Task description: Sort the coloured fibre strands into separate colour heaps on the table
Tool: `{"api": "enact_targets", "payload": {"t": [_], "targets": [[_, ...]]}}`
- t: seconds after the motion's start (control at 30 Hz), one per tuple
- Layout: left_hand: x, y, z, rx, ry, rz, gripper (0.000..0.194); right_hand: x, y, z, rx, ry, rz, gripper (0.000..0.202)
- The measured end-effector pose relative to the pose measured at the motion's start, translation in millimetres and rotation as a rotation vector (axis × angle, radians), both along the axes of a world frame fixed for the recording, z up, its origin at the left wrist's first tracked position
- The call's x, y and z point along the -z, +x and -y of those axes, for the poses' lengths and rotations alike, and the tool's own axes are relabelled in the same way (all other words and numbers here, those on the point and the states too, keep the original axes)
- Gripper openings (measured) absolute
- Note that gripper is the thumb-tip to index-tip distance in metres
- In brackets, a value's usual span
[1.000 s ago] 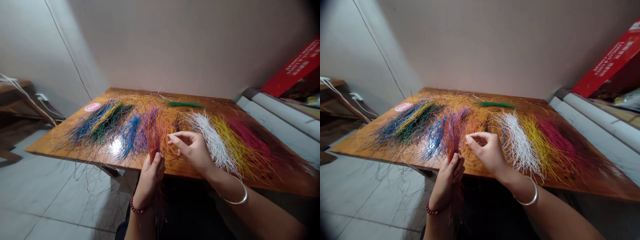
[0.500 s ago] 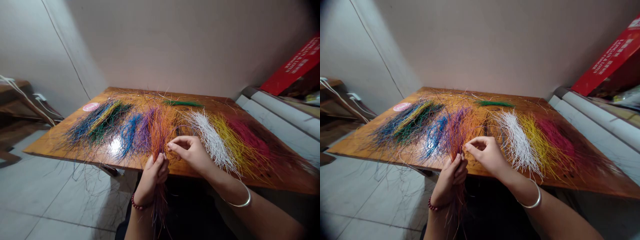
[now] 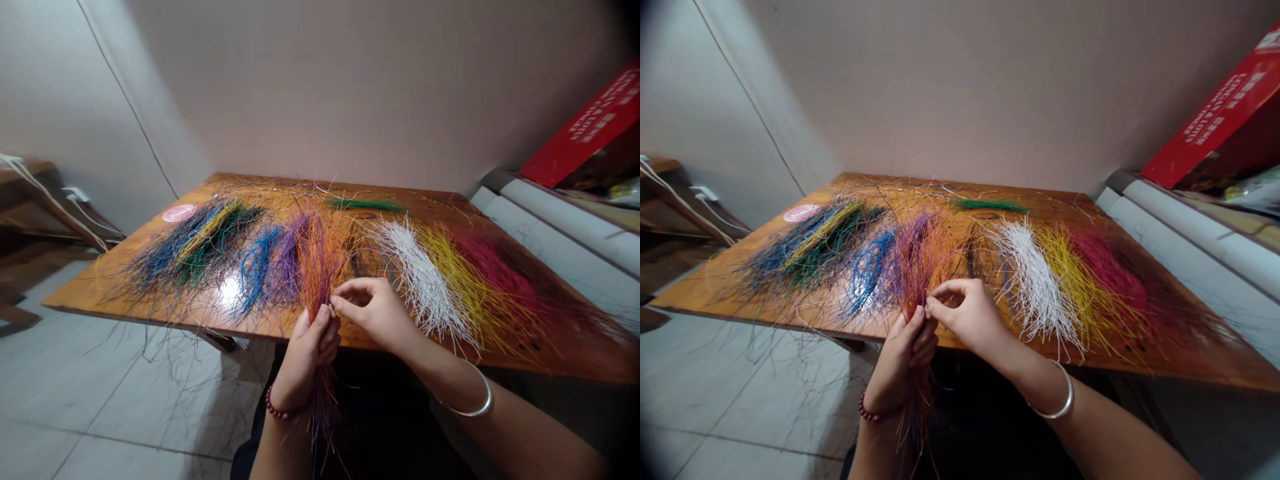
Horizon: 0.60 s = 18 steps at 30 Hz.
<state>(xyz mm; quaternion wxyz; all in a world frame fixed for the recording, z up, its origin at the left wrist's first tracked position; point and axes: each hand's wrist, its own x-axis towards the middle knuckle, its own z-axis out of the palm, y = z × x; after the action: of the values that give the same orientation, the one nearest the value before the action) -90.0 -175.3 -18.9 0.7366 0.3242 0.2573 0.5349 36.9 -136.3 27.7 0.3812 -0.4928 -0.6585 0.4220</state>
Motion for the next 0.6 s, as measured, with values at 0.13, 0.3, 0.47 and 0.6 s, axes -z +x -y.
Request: {"api": "enact_targets", "payload": {"t": [0.13, 0.3, 0.47, 0.6], "targets": [[0.7, 0.5, -1.2, 0.005, 0.009, -0.01, 0.024, 0.6, -1.2, 0.1, -0.006, -0.015, -0.047, 0.013], [0.9, 1.3, -1.5, -0.007, 0.001, -0.018, 0.027, 1.1, -3.6, -0.8, 0.039, -0.023, -0.04, 0.017], [0.6, 2.3, -1.5, -0.018, 0.014, -0.053, 0.027, 4.7, -4.0, -1.2, 0.052, -0.026, -0.051, 0.012], [0.4, 2.4, -1.5, -0.03, -0.008, -0.038, 0.027, 4.7, -5.0, 0.0, 0.038, -0.054, -0.129, 0.009]]}}
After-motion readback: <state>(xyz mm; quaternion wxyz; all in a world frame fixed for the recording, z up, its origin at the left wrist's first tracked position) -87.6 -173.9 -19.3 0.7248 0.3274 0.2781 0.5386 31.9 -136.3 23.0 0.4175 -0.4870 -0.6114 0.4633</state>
